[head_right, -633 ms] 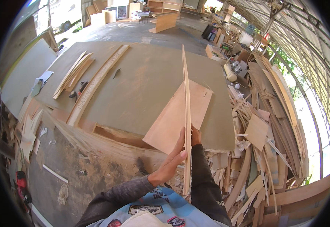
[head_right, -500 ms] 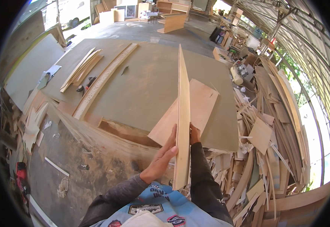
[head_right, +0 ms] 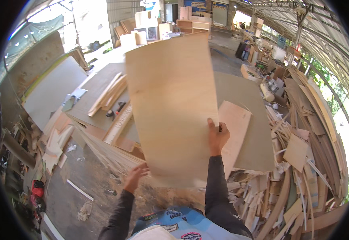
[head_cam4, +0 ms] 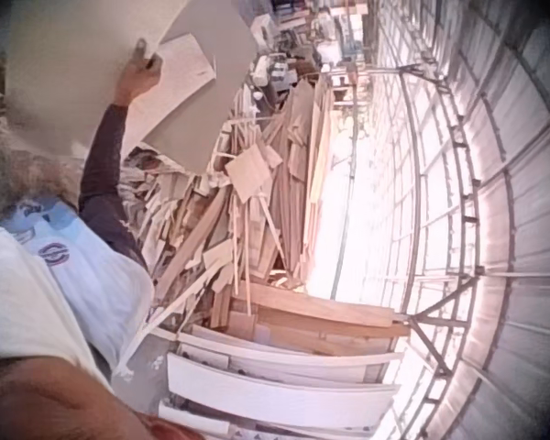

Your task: The person picks through a pile of wood scraps, selects several flat boards, and brings them to a workbench to align and mark them.

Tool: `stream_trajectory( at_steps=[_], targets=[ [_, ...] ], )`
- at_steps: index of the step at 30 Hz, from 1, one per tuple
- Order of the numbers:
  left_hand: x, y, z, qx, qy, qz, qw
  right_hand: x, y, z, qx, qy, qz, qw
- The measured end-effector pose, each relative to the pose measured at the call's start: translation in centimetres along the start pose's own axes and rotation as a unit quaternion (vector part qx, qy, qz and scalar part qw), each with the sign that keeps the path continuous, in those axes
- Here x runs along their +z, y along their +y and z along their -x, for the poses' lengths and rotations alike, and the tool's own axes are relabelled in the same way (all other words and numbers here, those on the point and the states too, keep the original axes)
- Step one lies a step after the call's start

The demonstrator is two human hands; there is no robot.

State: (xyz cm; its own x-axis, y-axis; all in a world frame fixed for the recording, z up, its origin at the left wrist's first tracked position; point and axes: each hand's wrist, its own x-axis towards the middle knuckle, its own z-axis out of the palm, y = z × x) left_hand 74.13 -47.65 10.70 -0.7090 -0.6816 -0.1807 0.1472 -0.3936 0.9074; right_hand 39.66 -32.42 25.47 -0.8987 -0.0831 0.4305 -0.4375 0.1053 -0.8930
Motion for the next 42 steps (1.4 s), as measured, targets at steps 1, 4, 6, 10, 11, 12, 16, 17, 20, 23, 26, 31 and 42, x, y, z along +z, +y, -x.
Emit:
stream_trajectory(
  at_steps=[1, 4, 6, 10, 11, 12, 16, 17, 20, 23, 26, 31, 42],
  targets=[
    [-0.4, -0.9, -0.3, 0.020, 0.091, -0.037, 0.995, 0.2, -2.8, 0.8, -0.026, -0.003, 0.014, 1.000],
    [-0.7, -0.5, 0.3, 0.154, 0.309, -0.095, 0.934, 2.1, -8.0, 6.1, -0.178, -0.024, 0.035, 0.983],
    [-0.1, 4.5, 3.2, 0.277, 0.367, -0.213, 0.862, 3.1, -10.0, 9.3, -0.229, -0.070, 0.012, 0.971],
    [-2.5, 13.2, 8.0, 0.405, 0.437, -0.363, 0.716, 5.8, -12.4, 12.8, -0.340, -0.127, 0.030, 0.931],
    [-3.4, 14.8, 8.7, 0.422, 0.451, -0.394, 0.680, 6.5, -12.6, 13.5, -0.358, -0.144, 0.021, 0.922],
    [-4.3, 16.2, 9.6, 0.439, 0.463, -0.424, 0.643, 7.3, -12.8, 14.1, -0.375, -0.158, 0.011, 0.913],
    [-8.1, 18.3, 12.6, 0.423, 0.504, -0.472, 0.587, 9.8, -12.6, 16.5, -0.444, -0.217, -0.014, 0.869],
    [-9.7, 18.5, 12.9, 0.417, 0.515, -0.461, 0.591, 10.1, -12.6, 16.8, -0.457, -0.229, -0.024, 0.859],
    [-15.6, 18.5, 13.1, 0.412, 0.533, -0.422, 0.607, 10.5, -13.0, 16.7, -0.496, -0.260, -0.048, 0.827],
    [-20.0, 17.8, 14.4, 0.376, 0.444, -0.497, 0.643, 11.0, -13.2, 16.4, -0.531, -0.296, -0.062, 0.792],
    [-23.1, 14.8, 16.4, 0.367, 0.343, -0.365, 0.784, 11.3, -12.8, 16.3, -0.562, -0.333, -0.063, 0.754],
    [-22.7, 9.8, 18.6, 0.352, 0.317, -0.260, 0.841, 12.5, -12.8, 17.1, -0.587, -0.357, -0.103, 0.719],
    [-19.4, 3.1, 22.3, 0.293, 0.461, -0.107, 0.831, 18.1, -13.7, 17.9, -0.530, -0.468, -0.098, 0.700]
  ],
)
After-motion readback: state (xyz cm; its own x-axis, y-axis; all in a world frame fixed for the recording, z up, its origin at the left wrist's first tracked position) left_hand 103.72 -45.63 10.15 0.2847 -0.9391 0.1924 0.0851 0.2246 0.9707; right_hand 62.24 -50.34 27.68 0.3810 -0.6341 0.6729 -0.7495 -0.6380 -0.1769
